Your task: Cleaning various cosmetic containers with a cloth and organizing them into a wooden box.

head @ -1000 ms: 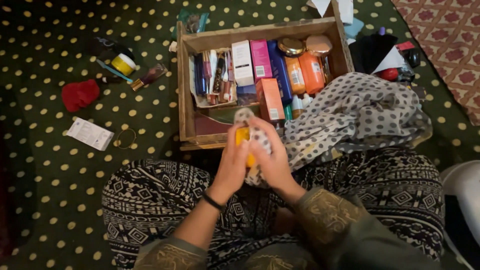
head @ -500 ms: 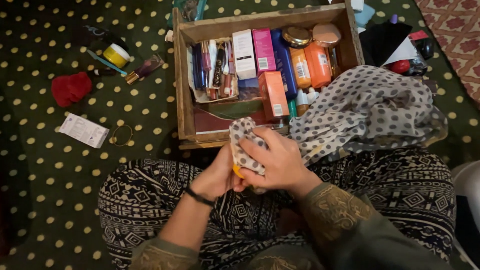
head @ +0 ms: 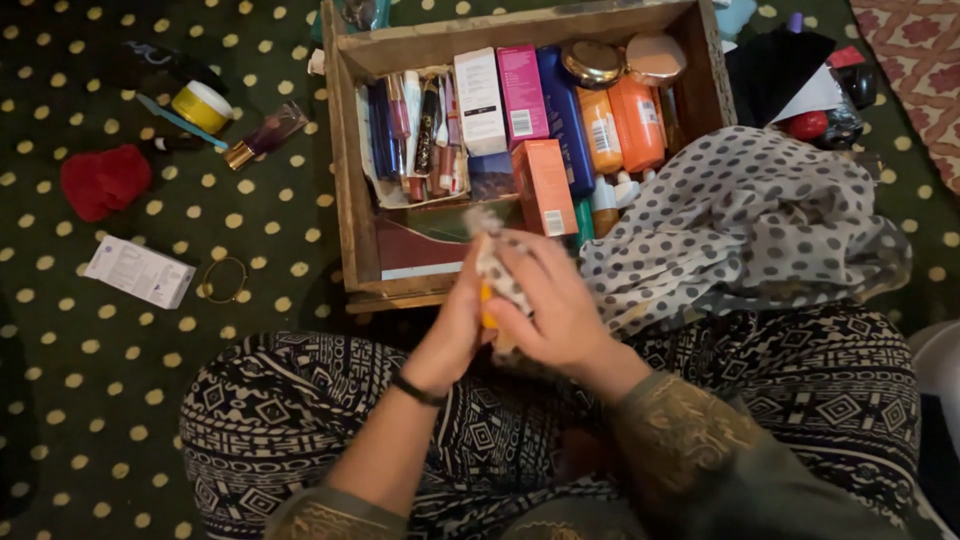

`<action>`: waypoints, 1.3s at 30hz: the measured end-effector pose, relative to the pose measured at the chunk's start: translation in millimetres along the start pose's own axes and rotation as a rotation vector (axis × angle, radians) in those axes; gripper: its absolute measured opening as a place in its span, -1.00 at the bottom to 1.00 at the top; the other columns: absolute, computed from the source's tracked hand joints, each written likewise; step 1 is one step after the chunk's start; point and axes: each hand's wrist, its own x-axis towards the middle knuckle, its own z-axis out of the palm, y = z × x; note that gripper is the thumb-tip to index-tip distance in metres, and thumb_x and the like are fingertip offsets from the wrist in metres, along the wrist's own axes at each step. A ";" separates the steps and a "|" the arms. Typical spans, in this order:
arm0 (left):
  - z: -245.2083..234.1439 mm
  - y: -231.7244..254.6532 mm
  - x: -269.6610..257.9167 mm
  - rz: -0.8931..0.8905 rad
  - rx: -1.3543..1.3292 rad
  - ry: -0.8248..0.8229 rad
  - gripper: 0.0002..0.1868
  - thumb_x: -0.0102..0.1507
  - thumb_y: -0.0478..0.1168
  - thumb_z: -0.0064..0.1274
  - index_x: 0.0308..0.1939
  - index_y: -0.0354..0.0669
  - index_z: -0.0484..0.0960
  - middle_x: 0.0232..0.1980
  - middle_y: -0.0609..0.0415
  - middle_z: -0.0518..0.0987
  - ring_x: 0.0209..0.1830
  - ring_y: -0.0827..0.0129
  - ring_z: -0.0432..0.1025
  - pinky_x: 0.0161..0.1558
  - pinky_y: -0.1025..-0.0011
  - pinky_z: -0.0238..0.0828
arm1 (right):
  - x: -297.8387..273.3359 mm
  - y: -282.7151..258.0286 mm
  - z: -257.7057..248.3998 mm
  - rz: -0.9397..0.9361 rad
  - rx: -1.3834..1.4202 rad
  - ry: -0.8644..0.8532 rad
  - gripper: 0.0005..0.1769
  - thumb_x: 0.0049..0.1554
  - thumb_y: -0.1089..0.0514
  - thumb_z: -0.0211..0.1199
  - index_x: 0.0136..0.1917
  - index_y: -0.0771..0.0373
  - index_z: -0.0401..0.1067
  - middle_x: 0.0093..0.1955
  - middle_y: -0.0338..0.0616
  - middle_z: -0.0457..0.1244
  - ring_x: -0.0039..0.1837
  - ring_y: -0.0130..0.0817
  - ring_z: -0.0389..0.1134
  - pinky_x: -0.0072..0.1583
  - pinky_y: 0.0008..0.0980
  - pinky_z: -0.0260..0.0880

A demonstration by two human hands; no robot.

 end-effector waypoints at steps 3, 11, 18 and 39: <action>-1.1 -2.9 3.8 0.016 -0.101 0.036 -0.26 0.36 0.25 -0.23 0.45 -0.18 0.25 0.31 -0.37 0.35 0.28 -0.07 0.34 0.21 0.09 0.33 | 4.5 -10.3 -0.1 -0.249 -0.013 -0.075 -0.43 0.31 -0.14 0.01 0.38 0.28 0.40 0.50 0.15 0.15 0.56 0.18 0.07 0.55 0.09 -0.07; 0.6 1.8 -1.8 0.084 -0.385 0.122 -0.25 0.42 0.18 -0.31 0.52 -0.29 0.14 0.54 -0.35 0.15 0.52 0.03 0.14 0.48 0.13 0.05 | 4.0 -16.3 6.0 -0.090 0.208 -0.042 -0.47 0.42 -0.02 -0.19 0.47 0.27 0.33 0.59 0.13 0.06 0.66 0.11 -0.15 0.63 0.02 -0.33; 1.1 -15.7 -7.1 0.360 -0.005 0.147 -0.49 0.45 0.06 -0.24 0.36 -0.16 0.36 0.35 -0.26 0.39 0.45 0.07 0.21 0.48 0.10 -0.01 | -8.5 -41.3 -0.7 0.192 0.553 -0.043 -0.33 0.43 -0.01 -0.20 0.66 0.35 -0.20 0.68 0.20 -0.24 0.67 -0.02 -0.22 0.64 -0.01 -0.34; -7.5 17.1 -32.0 0.227 -0.021 -0.150 -0.16 0.44 0.21 -0.41 0.53 -0.41 -0.14 0.57 -0.41 -0.09 0.59 -0.11 -0.13 0.52 0.03 -0.23 | -17.2 -29.7 -4.3 -0.009 0.166 -0.086 -0.31 0.47 0.07 -0.19 0.70 0.37 -0.32 0.74 0.14 -0.48 0.74 0.09 -0.47 0.68 0.00 -0.54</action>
